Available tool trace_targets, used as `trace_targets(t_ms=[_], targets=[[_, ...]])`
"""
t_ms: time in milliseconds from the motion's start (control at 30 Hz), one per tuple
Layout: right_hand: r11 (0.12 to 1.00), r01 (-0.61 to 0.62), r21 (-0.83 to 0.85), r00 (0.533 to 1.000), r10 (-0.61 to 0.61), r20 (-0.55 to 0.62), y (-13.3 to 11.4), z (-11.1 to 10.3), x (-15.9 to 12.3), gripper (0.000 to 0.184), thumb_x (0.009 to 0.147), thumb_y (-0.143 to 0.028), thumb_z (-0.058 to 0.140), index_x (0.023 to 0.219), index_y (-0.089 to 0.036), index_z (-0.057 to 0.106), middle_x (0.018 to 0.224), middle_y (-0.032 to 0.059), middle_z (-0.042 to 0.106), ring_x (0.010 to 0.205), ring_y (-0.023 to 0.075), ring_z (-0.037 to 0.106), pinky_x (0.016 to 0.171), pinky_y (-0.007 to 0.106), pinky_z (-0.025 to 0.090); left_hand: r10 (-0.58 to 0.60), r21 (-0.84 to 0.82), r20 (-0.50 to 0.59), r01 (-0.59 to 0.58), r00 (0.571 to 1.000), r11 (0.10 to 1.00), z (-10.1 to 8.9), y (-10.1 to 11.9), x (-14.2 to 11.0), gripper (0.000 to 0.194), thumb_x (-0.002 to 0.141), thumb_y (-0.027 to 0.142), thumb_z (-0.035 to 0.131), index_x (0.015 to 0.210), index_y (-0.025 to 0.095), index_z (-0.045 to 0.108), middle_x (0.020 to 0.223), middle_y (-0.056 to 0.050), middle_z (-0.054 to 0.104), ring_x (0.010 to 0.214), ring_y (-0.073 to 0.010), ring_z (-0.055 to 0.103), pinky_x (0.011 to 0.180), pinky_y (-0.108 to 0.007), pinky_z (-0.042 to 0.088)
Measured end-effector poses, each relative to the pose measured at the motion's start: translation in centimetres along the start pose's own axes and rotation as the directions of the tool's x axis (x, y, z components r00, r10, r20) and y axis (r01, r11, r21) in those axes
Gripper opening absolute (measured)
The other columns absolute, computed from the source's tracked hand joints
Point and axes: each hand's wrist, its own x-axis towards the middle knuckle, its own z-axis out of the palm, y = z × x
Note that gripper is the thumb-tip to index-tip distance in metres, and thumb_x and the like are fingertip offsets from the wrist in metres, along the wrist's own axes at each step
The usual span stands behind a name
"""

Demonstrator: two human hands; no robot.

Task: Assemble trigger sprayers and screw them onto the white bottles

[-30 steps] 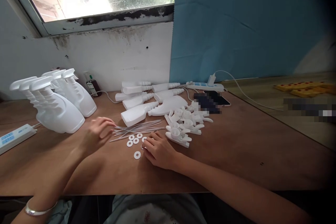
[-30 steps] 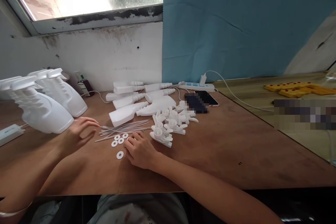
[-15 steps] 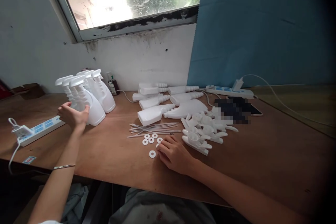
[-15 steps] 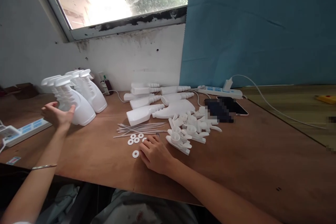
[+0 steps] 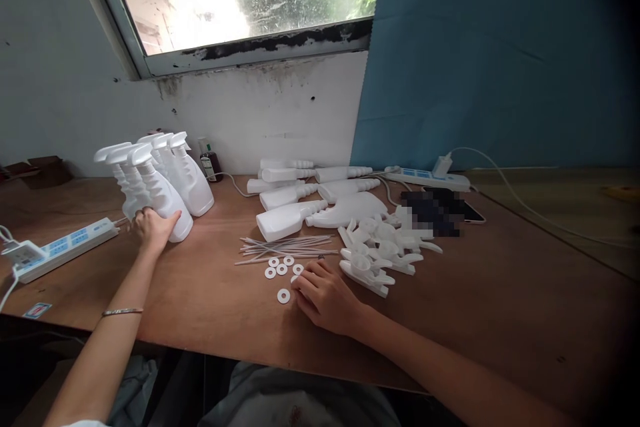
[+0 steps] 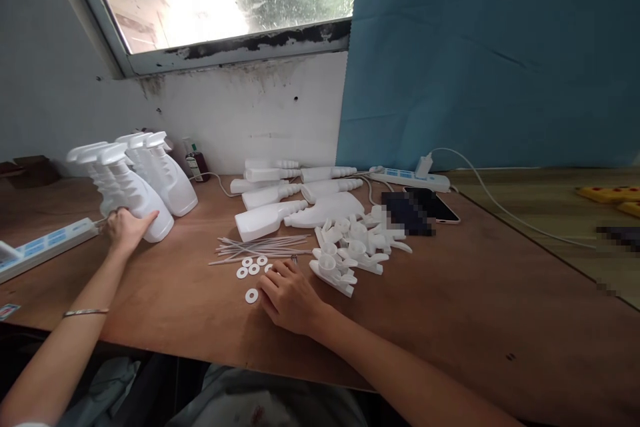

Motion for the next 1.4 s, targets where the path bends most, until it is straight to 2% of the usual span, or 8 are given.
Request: trace_targets(t_ms=[267, 400, 600, 800, 1000, 1133, 1233, 1400], targets=[[0.972, -0.092, 0.218, 0.981, 0.126, -0.147, -0.2, -1.1, 0.4, 0.014, 0.082, -0.013, 0.049, 0.095, -0.018, 0.051, 0.079, 0.0041, 0.062, 0.074, 0.0187, 0.055, 0.069, 0.036, 0.045, 0.136, -0.007, -0.092, -0.137, 0.986, 0.99, -0.7, 1.0, -2.7, 0.056, 0.07, 0.048, 0.06, 0.105, 0.007, 0.045, 0.1, -0.023, 0.058, 0.093, -0.0417, 0.058, 0.073, -0.049, 0.046], [0.578, -0.381, 0.722, 0.843, 0.538, 0.013, -0.2, -3.9, 2.7, 0.046, 0.077, -0.03, 0.064, 0.115, -0.021, 0.039, 0.104, 0.0076, 0.058, 0.08, 0.0169, 0.06, 0.069, 0.035, 0.053, 0.31, -0.038, -0.181, -0.322, 0.933, 0.946, -0.9, 2.9, -5.4, 0.05, 0.072, 0.042, 0.059, 0.11, 0.015, 0.041, 0.111, -0.018, 0.059, 0.102, -0.0351, 0.058, 0.081, -0.045, 0.045], [-0.049, -0.345, 0.937, 0.655, 0.702, 0.278, -1.3, -7.3, 5.2, 0.049, 0.07, -0.041, 0.071, 0.107, -0.017, 0.049, 0.1, 0.0057, 0.06, 0.071, 0.0145, 0.064, 0.066, 0.03, 0.055, 0.839, 0.17, -0.482, -0.912, 0.254, 0.374, -1.3, 6.5, -10.0, 0.032, 0.072, 0.02, 0.063, 0.099, 0.022, 0.045, 0.124, -0.012, 0.057, 0.114, -0.0262, 0.054, 0.093, -0.041, 0.038], [-0.148, -0.474, 0.868, 0.489, 0.775, 0.4, -3.3, -7.4, 3.1, 0.041, 0.062, -0.037, 0.078, 0.088, -0.013, 0.058, 0.079, 0.0026, 0.066, 0.068, 0.015, 0.064, 0.065, 0.026, 0.052, 0.853, 0.331, -0.518, -0.907, 0.055, 0.26, -3.3, 6.5, -12.3, 0.028, 0.068, 0.003, 0.063, 0.082, 0.023, 0.049, 0.119, -0.003, 0.061, 0.102, -0.0197, 0.062, 0.084, -0.035, 0.038], [-0.091, -0.592, 0.8, 0.495, 0.743, 0.451, -4.5, -6.7, 1.3, 0.037, 0.067, -0.038, 0.074, 0.088, -0.014, 0.056, 0.059, -0.0006, 0.063, 0.059, 0.0135, 0.062, 0.054, 0.021, 0.047, 0.927, 0.342, -0.376, -0.932, -0.019, 0.119, -6.2, 4.4, -13.1, 0.024, 0.071, 0.004, 0.059, 0.083, 0.023, 0.054, 0.113, -0.002, 0.065, 0.097, -0.0159, 0.064, 0.08, -0.032, 0.042], [0.418, -0.469, 0.778, 0.744, 0.661, 0.094, -5.2, -5.9, -0.5, 0.023, 0.072, -0.029, 0.07, 0.083, -0.017, 0.054, 0.066, -0.0005, 0.061, 0.057, 0.0132, 0.059, 0.05, 0.023, 0.049, 0.969, 0.142, -0.249, -0.989, 0.009, 0.045, -7.7, 3.5, -13.1, 0.027, 0.076, 0.009, 0.044, 0.097, 0.021, 0.057, 0.11, -0.008, 0.066, 0.099, -0.0206, 0.063, 0.088, -0.038, 0.041], [0.898, -0.021, 0.44, 0.955, 0.149, -0.258, -5.1, -6.2, -1.5, 0.016, 0.083, -0.017, 0.058, 0.098, -0.012, 0.058, 0.085, 0.01, 0.065, 0.08, 0.019, 0.064, 0.069, 0.029, 0.056, 0.985, -0.012, -0.162, -0.999, 0.051, 0.05, -8.5, 2.7, -13.1, 0.03, 0.081, 0.021, 0.044, 0.108, 0.021, 0.057, 0.111, -0.008, 0.066, 0.098, -0.0246, 0.063, 0.095, -0.043, 0.036], [0.916, 0.396, -0.062, 0.892, -0.399, -0.213, -4.5, -6.6, -2.3, 0.019, 0.085, -0.01, 0.05, 0.096, -0.009, 0.065, 0.088, 0.0099, 0.07, 0.089, 0.0227, 0.066, 0.079, 0.03, 0.058, 0.99, -0.182, -0.046, -0.975, 0.136, 0.125, -9.6, 1.9, -13.5, 0.041, 0.078, 0.021, 0.051, 0.119, 0.027, 0.052, 0.104, -0.002, 0.069, 0.09, -0.0223, 0.066, 0.092, -0.038, 0.038]])
